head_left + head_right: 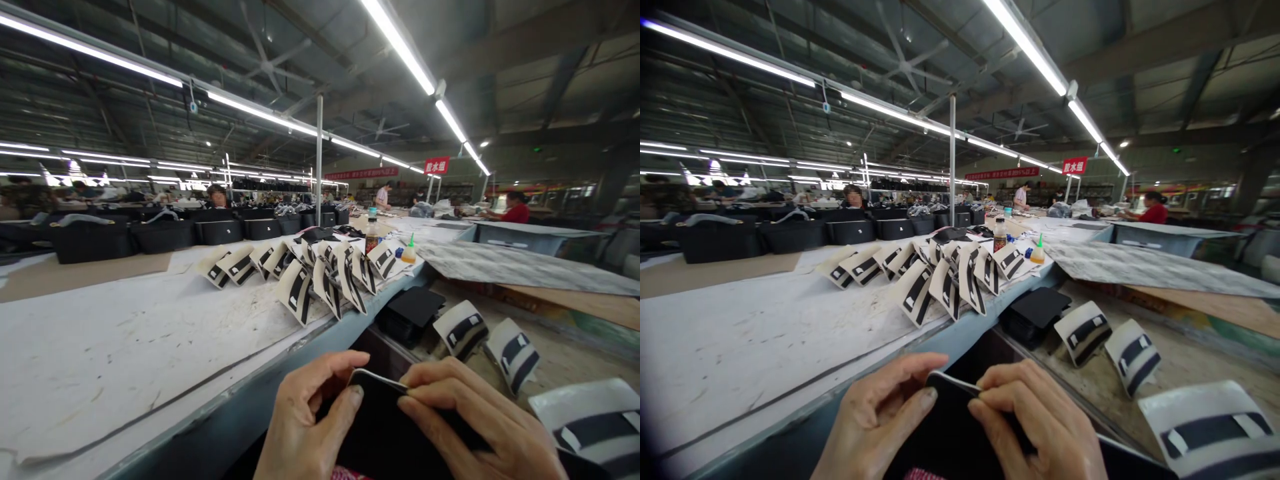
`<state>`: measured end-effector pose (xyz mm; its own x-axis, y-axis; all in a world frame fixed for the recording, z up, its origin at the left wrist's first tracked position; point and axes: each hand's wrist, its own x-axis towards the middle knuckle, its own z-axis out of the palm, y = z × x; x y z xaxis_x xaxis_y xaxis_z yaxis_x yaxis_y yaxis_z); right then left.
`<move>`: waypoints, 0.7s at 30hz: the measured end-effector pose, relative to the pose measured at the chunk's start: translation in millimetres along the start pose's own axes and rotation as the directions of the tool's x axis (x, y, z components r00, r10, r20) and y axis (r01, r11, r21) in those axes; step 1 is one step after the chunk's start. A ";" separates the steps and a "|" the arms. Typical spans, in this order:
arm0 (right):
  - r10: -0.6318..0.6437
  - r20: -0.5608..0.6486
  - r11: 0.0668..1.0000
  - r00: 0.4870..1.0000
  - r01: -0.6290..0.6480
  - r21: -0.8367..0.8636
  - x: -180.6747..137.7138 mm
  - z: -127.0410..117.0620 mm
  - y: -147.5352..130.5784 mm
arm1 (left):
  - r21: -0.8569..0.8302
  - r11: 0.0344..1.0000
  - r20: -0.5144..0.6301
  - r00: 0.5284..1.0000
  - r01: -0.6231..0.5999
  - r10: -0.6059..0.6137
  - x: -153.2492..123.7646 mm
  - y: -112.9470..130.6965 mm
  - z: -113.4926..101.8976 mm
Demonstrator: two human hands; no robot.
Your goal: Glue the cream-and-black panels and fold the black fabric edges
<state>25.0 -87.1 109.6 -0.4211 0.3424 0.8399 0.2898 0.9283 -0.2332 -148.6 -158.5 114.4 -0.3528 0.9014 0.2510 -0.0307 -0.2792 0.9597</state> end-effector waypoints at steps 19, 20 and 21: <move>-0.074 -0.007 0.996 0.997 0.074 -0.045 3.7 7.1 1.8 | 0.190 0.975 0.221 0.973 -0.113 0.070 17.5 -7.1 9.7; -0.090 -0.018 0.994 0.996 0.089 -0.055 3.2 7.9 3.1 | 0.175 0.979 0.194 0.978 -0.108 0.073 16.4 -9.3 11.0; -0.104 -0.019 0.993 0.994 0.102 -0.065 2.4 8.6 4.7 | 0.168 0.980 0.171 0.982 -0.105 0.076 15.5 -11.8 12.2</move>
<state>18.0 -80.7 106.3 -0.4327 0.2417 0.8686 0.3007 0.9469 -0.1137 -142.3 -137.1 108.5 -0.1892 0.9207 0.3414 0.1642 -0.3131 0.9354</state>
